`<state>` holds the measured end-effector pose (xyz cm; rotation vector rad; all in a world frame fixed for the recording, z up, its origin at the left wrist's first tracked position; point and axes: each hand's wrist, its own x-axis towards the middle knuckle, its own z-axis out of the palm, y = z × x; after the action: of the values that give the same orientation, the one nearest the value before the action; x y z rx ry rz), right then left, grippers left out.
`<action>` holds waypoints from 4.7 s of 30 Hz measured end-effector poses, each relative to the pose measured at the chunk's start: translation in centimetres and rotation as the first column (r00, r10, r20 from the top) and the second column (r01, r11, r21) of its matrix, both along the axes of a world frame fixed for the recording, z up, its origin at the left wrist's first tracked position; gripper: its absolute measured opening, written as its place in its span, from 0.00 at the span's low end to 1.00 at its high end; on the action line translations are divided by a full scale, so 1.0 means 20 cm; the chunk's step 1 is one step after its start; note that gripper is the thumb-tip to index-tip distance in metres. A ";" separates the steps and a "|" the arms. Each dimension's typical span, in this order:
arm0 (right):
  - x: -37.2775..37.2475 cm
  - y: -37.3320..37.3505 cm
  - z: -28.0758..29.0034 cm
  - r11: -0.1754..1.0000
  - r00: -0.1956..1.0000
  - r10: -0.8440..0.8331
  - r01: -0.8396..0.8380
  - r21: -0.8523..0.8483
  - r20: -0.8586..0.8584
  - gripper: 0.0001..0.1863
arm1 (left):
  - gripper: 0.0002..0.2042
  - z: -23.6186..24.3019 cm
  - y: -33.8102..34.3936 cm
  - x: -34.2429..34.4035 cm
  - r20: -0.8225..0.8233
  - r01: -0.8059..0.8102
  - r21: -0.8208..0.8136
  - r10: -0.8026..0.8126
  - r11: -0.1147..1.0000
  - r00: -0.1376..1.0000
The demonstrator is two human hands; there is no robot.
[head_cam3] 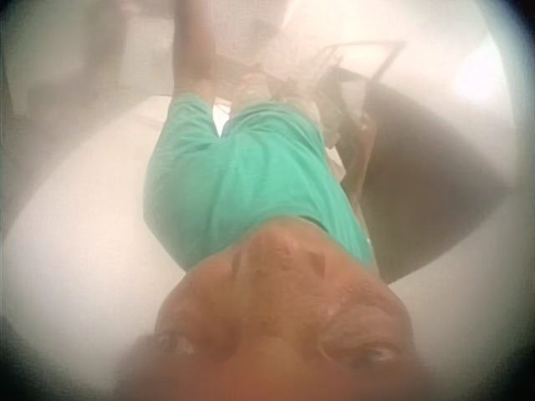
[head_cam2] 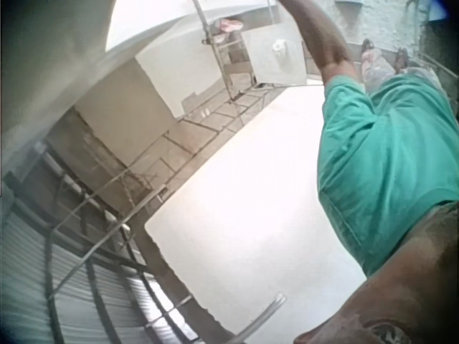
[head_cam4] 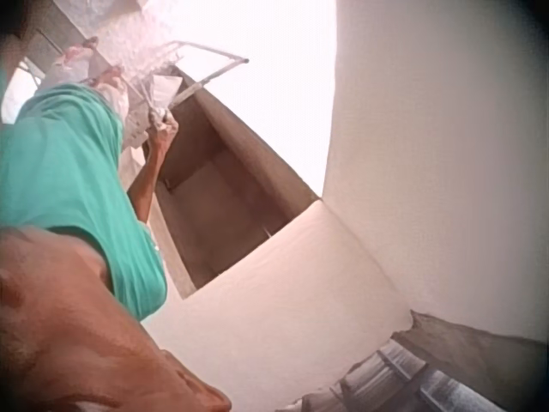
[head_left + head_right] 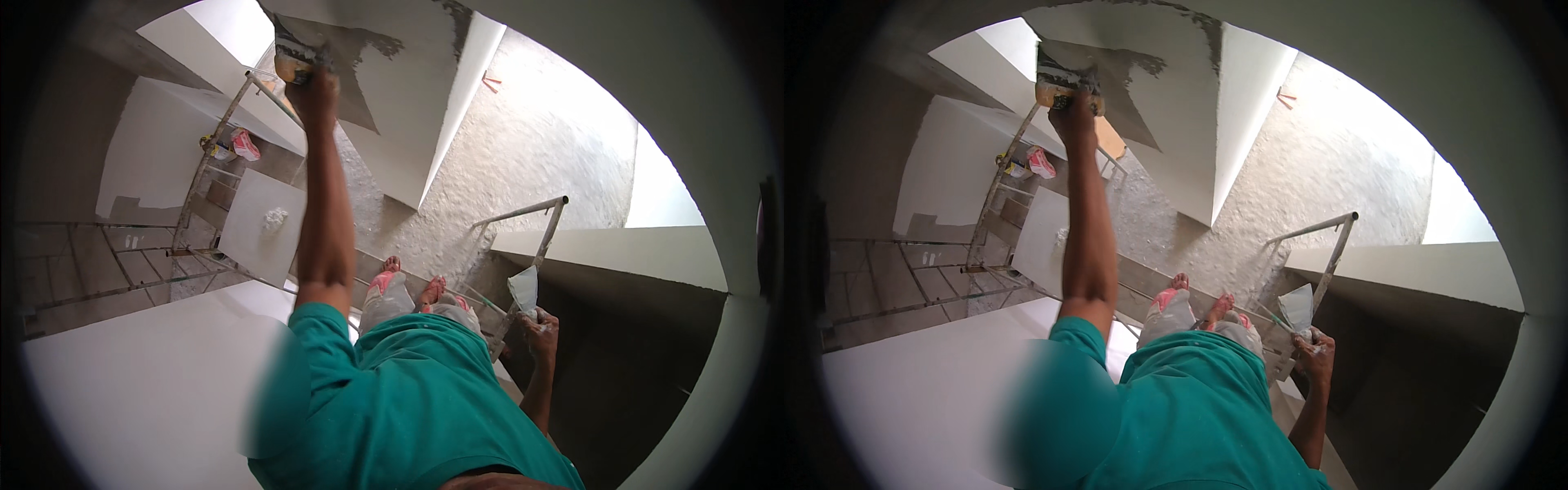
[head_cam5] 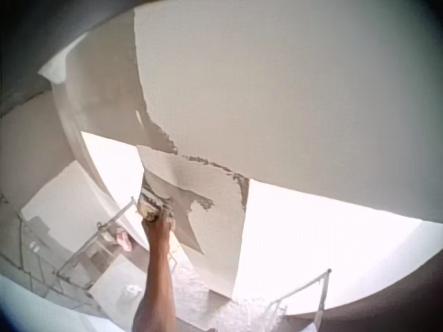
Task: The person applies plaster to a ceiling using a trowel and hawk. They repeatedly scoop plaster from the hawk and spread it onto the ceiling surface while standing on a scaffold.
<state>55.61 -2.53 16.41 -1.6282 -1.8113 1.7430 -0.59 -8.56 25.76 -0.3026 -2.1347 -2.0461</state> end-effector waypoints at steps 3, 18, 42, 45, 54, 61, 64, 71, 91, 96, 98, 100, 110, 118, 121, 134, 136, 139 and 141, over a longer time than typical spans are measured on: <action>-0.09 -0.03 -0.03 1.000 0.999 0.024 -0.024 -0.005 -0.022 0.07 | 0.17 -0.13 -0.19 -0.47 -0.162 -0.069 -0.074 0.056 0.995 0.985; -0.35 -0.30 -0.03 0.999 0.998 -0.047 0.047 -0.005 0.037 0.09 | 0.16 0.11 -0.02 -0.83 -0.367 -0.039 -0.105 -0.002 0.994 0.930; 0.21 0.04 0.01 0.998 0.999 -0.039 0.040 -0.039 0.009 0.06 | 0.33 -0.09 0.98 0.84 -0.766 -0.498 -0.146 0.221 0.855 0.603; 0.23 0.07 0.03 1.000 0.999 -0.030 0.030 0.000 -0.032 0.06 | 0.34 -0.08 0.90 0.93 -0.665 -0.329 -0.169 0.139 0.929 0.733; -0.23 0.24 0.33 0.934 0.944 0.225 -0.138 0.330 -0.241 0.12 | 0.23 0.04 0.04 1.26 0.266 0.301 0.683 -0.611 0.665 0.746; -0.59 0.18 0.45 0.888 0.925 0.355 -0.289 0.357 -0.135 0.21 | 0.26 0.06 -0.27 1.41 0.424 0.249 0.616 -0.581 0.747 0.694; -0.64 0.19 0.48 0.843 0.905 0.426 -0.397 0.363 0.001 0.26 | 0.17 -0.09 -0.36 1.40 0.197 0.530 0.358 -0.617 0.769 0.762; -0.66 0.15 0.54 0.696 0.889 0.456 -0.393 0.601 0.054 0.20 | 0.28 -0.06 -0.40 1.29 -0.267 0.592 -0.622 -0.849 0.513 0.455; -0.97 0.06 0.07 0.559 0.703 0.630 -0.114 0.821 -0.331 0.46 | 0.19 0.00 -0.43 1.35 0.522 0.112 0.768 -0.718 0.630 0.459; -0.88 0.14 0.01 0.460 0.804 0.586 -0.224 0.859 -0.104 0.29 | 0.17 -0.04 -0.43 1.14 0.383 0.202 0.752 -0.666 0.627 0.640; -0.78 0.15 -0.09 0.569 0.854 0.497 -0.188 0.801 -0.152 0.27 | 0.18 0.03 -0.32 0.93 0.275 0.255 0.654 -0.538 0.712 0.797; -0.61 0.14 -0.20 0.678 0.903 0.389 -0.148 0.720 -0.180 0.26 | 0.15 0.14 -0.18 0.66 0.098 0.278 0.507 -0.375 0.816 0.922; 0.07 -0.10 -0.40 0.782 0.995 0.095 -0.066 0.620 -0.014 0.15 | 0.11 0.26 0.12 -0.25 -0.394 -0.017 -0.096 -0.022 0.995 0.919; 0.32 -0.17 -0.47 0.851 1.000 -0.004 -0.010 0.525 0.025 0.11 | 0.11 0.26 0.27 -0.19 -0.382 -0.070 -0.152 0.007 0.986 0.924; 0.36 -0.16 -0.46 0.879 0.998 -0.044 0.017 0.477 0.047 0.11 | 0.11 0.25 0.36 -0.07 -0.368 -0.048 -0.166 -0.017 0.985 0.930; 0.47 -0.08 -0.45 0.840 0.996 -0.088 0.080 0.537 -0.012 0.06 | 0.27 0.09 0.55 0.91 -0.394 0.199 -0.253 -0.288 0.947 0.873; 0.47 -0.06 -0.45 0.798 0.998 -0.044 0.060 0.600 -0.040 0.05 | 0.16 0.05 0.36 0.78 -0.331 0.173 -0.097 -0.196 0.980 0.923; 0.49 -0.08 -0.44 0.826 0.997 -0.071 0.049 0.561 0.017 0.05 | 0.12 0.12 0.07 0.47 -0.152 0.123 0.124 -0.103 0.985 0.983; 0.47 -0.07 -0.45 0.838 0.998 -0.055 0.027 0.546 0.035 0.05 | 0.14 0.09 0.00 0.28 -0.107 -0.015 0.198 0.037 0.980 0.994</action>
<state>65.02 -3.89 7.46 -1.4535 -2.0252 1.0218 4.93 -8.48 27.51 -0.3483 -1.8457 -2.1507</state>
